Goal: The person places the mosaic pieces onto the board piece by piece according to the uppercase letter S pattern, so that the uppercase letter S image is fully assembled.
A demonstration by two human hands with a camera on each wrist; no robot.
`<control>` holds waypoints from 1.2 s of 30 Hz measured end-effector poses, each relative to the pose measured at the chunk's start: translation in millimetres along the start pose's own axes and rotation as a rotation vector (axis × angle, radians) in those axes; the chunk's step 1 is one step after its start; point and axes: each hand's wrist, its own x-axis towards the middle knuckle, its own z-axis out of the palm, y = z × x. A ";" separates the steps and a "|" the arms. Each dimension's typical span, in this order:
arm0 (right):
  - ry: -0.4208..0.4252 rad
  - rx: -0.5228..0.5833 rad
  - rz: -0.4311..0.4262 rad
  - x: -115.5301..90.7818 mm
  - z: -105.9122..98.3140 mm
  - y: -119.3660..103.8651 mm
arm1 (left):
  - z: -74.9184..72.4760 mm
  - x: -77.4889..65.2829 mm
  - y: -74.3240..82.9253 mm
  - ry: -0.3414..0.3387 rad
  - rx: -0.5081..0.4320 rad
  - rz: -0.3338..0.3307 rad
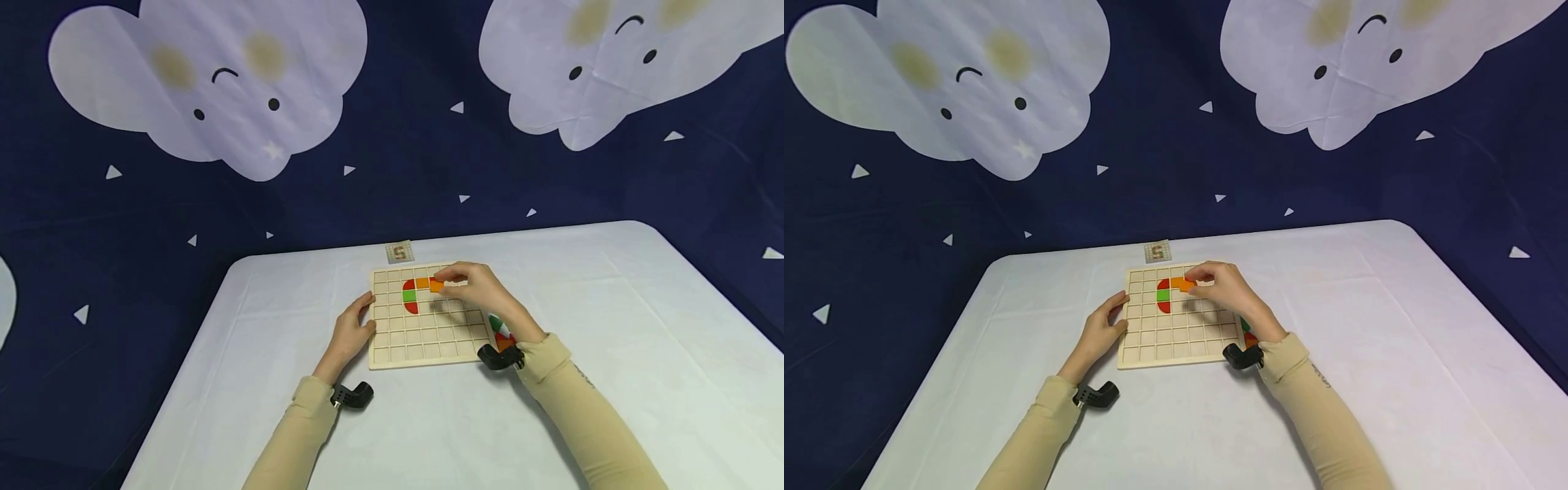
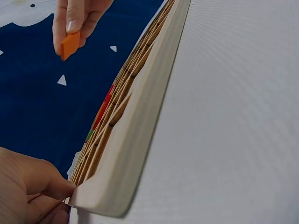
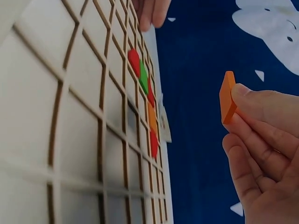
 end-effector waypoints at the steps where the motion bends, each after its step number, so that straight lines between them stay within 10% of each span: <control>1: -0.006 -0.004 -0.005 1.0 2.3 -1.2 | 0.1 0.4 0.0 0.000 0.001 -0.003; 36: -0.036 -0.088 0.014 5.5 46.3 18.2 | -0.8 0.7 -1.2 -0.008 -0.027 0.001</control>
